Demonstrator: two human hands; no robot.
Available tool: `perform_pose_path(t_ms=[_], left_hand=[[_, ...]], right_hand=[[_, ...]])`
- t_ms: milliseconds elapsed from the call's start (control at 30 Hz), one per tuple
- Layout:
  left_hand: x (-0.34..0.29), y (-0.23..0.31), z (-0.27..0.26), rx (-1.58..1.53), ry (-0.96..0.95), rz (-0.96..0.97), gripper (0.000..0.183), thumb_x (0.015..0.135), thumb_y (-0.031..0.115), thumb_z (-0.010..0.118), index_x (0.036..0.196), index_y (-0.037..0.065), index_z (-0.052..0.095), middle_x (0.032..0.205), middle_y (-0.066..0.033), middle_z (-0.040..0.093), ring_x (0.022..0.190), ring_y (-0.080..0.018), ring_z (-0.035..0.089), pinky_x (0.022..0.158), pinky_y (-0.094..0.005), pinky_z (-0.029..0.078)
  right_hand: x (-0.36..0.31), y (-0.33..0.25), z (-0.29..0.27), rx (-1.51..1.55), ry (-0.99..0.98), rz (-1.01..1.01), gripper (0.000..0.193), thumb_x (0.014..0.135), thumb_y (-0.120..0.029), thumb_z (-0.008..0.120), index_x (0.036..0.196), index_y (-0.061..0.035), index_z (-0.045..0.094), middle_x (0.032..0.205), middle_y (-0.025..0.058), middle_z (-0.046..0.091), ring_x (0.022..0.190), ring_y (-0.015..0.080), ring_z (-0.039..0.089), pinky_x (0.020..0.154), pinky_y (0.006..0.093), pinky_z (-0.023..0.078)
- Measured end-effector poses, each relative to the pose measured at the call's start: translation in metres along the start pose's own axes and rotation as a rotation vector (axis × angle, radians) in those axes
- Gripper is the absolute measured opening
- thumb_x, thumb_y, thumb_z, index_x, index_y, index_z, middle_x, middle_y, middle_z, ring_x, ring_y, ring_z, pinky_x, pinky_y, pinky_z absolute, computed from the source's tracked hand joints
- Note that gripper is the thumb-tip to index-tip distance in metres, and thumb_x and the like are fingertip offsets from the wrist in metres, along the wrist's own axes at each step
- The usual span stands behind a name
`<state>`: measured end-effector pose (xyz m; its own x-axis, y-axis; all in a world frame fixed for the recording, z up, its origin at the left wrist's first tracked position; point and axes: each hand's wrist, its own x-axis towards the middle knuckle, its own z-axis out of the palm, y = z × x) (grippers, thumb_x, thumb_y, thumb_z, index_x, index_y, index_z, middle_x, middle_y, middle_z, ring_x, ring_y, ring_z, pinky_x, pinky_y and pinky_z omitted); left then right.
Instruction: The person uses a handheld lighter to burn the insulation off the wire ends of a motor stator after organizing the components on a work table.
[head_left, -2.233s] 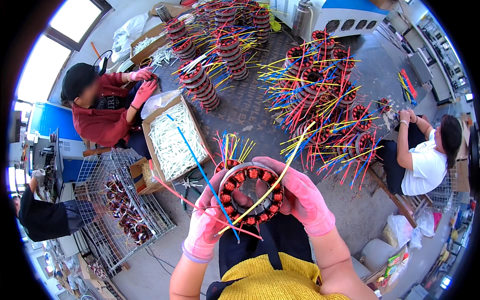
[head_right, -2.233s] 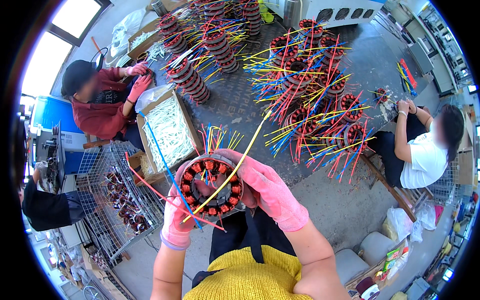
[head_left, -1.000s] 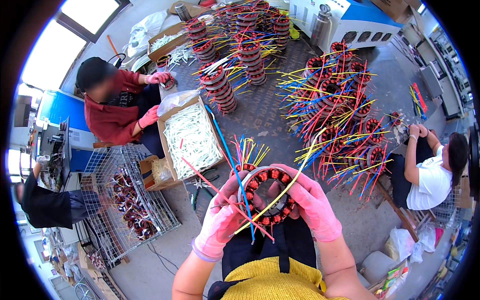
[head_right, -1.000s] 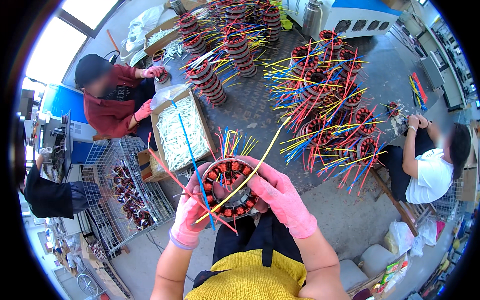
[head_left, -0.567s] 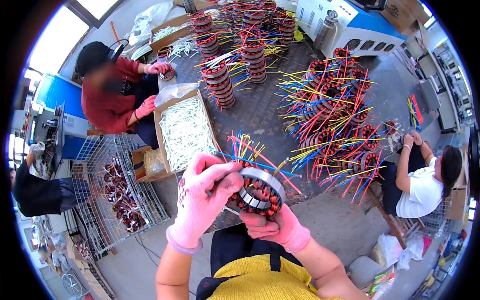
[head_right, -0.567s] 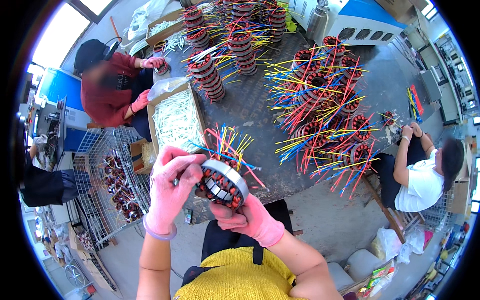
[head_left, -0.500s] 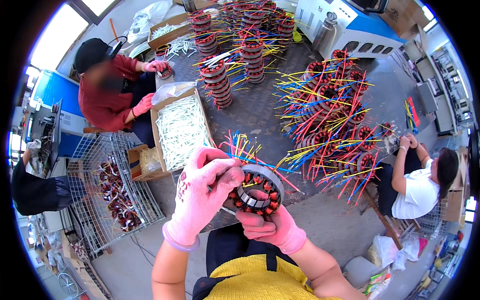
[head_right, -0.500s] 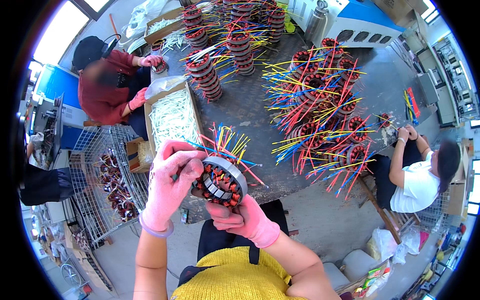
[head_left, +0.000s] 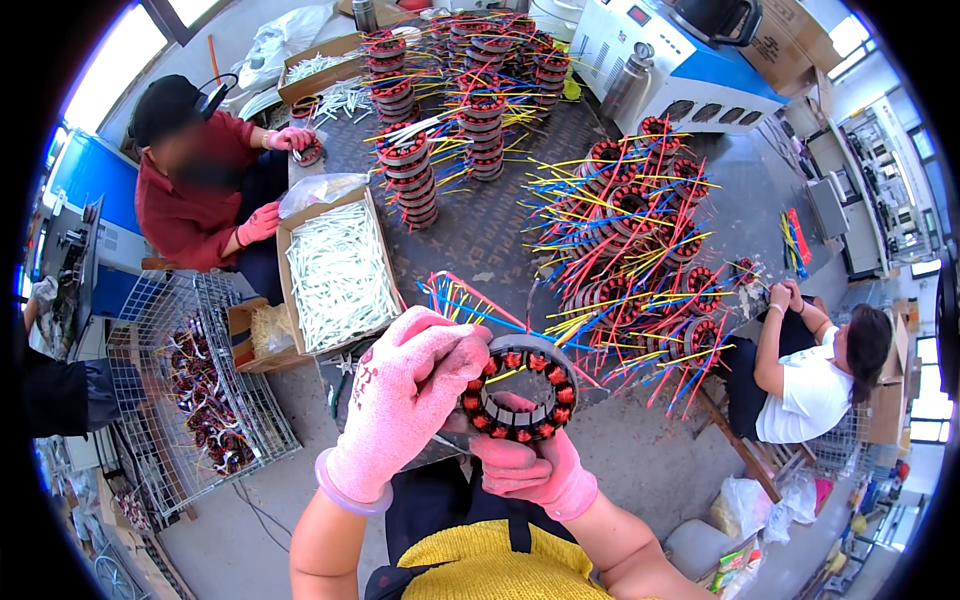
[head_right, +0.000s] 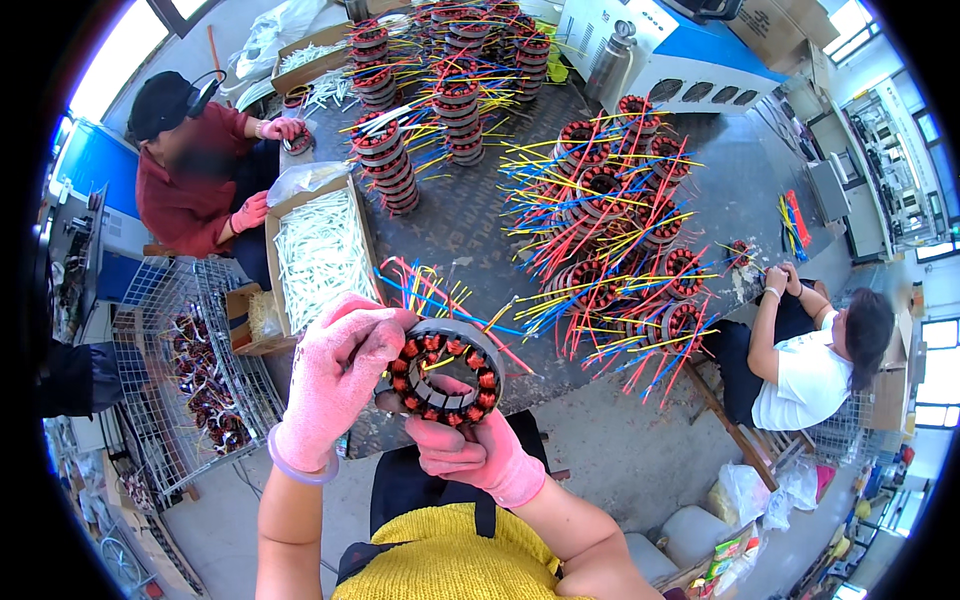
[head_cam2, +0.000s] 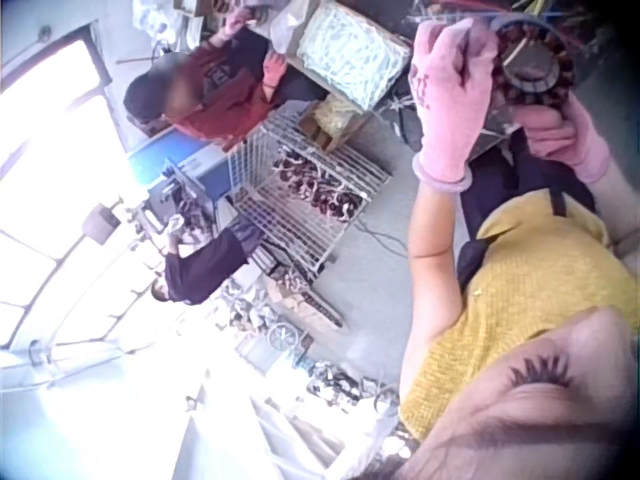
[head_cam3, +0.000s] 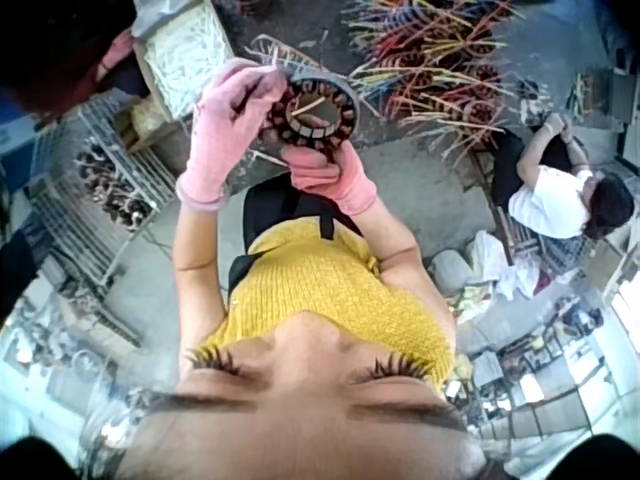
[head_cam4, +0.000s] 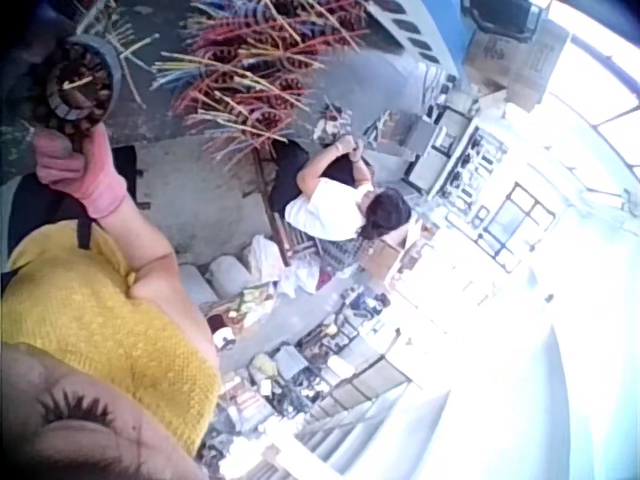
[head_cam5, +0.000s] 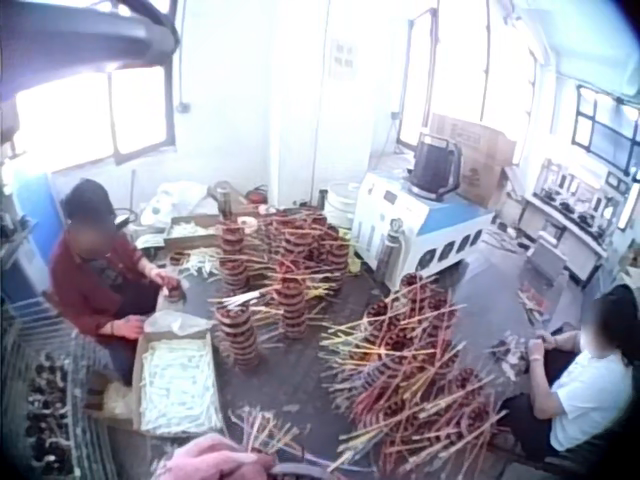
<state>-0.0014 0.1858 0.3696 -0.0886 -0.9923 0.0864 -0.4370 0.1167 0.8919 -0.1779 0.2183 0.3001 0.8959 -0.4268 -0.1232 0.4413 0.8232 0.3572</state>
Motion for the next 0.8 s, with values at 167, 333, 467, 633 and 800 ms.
perform_pose_path(t_ms=[167, 333, 467, 633, 800], left_hand=[[0.003, 0.011, 0.007, -0.071, 0.025, -0.040, 0.020, 0.085, 0.006, 0.058, 0.099, -0.003, 0.069, 0.086, -0.0099, 0.060, 0.078, -0.0194, 0.058, 0.071, -0.0305, 0.047], [0.003, 0.005, 0.010, -0.097, -0.014, -0.038, 0.022, 0.087, 0.005, 0.053, 0.100, -0.003, 0.068, 0.089, -0.0092, 0.059, 0.078, -0.0168, 0.058, 0.070, -0.0274, 0.047], [0.003, 0.002, 0.010, -0.133, -0.024, -0.039, 0.021, 0.091, 0.006, 0.049, 0.097, -0.004, 0.067, 0.091, -0.0074, 0.057, 0.074, -0.0114, 0.054, 0.064, -0.0244, 0.045], [0.004, 0.003, 0.012, -0.269, -0.042, -0.135, 0.024, 0.096, 0.012, 0.046, 0.087, -0.004, 0.062, 0.091, -0.0037, 0.057, 0.068, -0.0046, 0.049, 0.057, -0.0204, 0.039], [0.007, 0.001, 0.016, -0.368, -0.024, -0.173, 0.029, 0.101, 0.022, 0.045, 0.090, 0.000, 0.061, 0.081, 0.0018, 0.057, 0.064, -0.0016, 0.047, 0.054, -0.0175, 0.036]], right_hand=[[-0.003, -0.001, -0.003, 0.047, -0.049, -0.009, 0.052, 0.098, -0.037, 0.046, 0.129, 0.0047, 0.044, 0.058, -0.0014, 0.035, 0.032, 0.0038, 0.027, 0.031, 0.0162, 0.026], [-0.004, -0.003, -0.002, 0.000, -0.076, -0.018, 0.050, 0.099, -0.035, 0.045, 0.126, 0.0064, 0.044, 0.058, -0.0004, 0.037, 0.031, 0.0040, 0.027, 0.030, 0.0163, 0.026], [-0.005, 0.002, 0.002, 0.089, -0.065, -0.063, 0.051, 0.098, -0.035, 0.046, 0.124, 0.0086, 0.043, 0.057, -0.0004, 0.036, 0.031, 0.0045, 0.027, 0.030, 0.0166, 0.025], [-0.005, -0.001, -0.004, 0.088, -0.077, 0.008, 0.049, 0.098, -0.036, 0.048, 0.126, 0.0046, 0.043, 0.058, 0.0001, 0.037, 0.031, 0.0046, 0.027, 0.030, 0.0170, 0.024], [-0.007, 0.000, -0.004, 0.076, -0.089, 0.010, 0.053, 0.097, -0.037, 0.049, 0.129, 0.0046, 0.040, 0.057, 0.0002, 0.037, 0.031, 0.0043, 0.027, 0.030, 0.0169, 0.025]])
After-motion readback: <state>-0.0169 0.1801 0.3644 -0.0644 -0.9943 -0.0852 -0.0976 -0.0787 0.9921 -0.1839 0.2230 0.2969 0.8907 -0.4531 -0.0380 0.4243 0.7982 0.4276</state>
